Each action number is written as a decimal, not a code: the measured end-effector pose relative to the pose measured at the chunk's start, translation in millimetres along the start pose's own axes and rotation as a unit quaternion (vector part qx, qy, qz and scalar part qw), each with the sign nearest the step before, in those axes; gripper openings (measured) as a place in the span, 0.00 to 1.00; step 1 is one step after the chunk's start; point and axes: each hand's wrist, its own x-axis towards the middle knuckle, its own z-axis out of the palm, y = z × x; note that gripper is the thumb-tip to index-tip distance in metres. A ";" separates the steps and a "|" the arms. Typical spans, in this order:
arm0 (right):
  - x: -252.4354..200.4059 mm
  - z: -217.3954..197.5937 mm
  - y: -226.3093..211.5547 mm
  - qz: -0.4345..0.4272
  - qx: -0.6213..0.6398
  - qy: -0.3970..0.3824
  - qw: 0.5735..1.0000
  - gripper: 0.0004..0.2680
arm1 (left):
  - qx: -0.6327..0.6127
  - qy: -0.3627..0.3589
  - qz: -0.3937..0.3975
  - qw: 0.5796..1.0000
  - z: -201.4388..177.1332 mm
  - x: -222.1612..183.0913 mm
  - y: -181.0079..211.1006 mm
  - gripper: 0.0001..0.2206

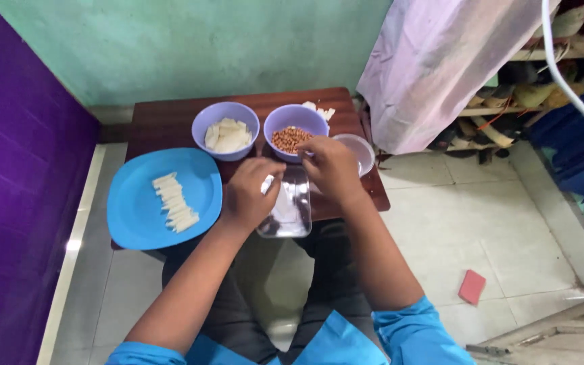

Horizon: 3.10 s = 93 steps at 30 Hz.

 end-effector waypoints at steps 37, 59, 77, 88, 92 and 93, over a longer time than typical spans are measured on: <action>89.3 63.6 72.0 0.026 -0.221 -0.295 0.929 0.07 | 0.125 -0.492 -0.182 0.842 96.1 86.6 -88.4 0.09; -53.9 43.7 12.4 0.114 0.266 -0.002 0.957 0.07 | 0.054 -0.143 -0.188 0.970 15.4 -52.5 -8.3 0.12; -53.8 54.8 17.9 0.152 0.304 -0.085 0.937 0.08 | 0.046 -0.240 -0.241 0.939 16.2 -60.3 -8.8 0.11; -54.1 59.6 22.1 0.234 0.404 -0.036 0.884 0.08 | 0.010 -0.170 -0.264 0.949 15.9 -68.6 -16.4 0.06; -53.3 58.5 23.0 0.251 0.441 -0.057 0.860 0.08 | -0.063 -0.166 -0.309 0.934 6.1 -55.7 -2.3 0.10; -53.3 59.3 24.7 0.242 0.434 -0.060 0.866 0.07 | -0.071 -0.161 -0.314 0.933 6.0 -55.5 -1.1 0.11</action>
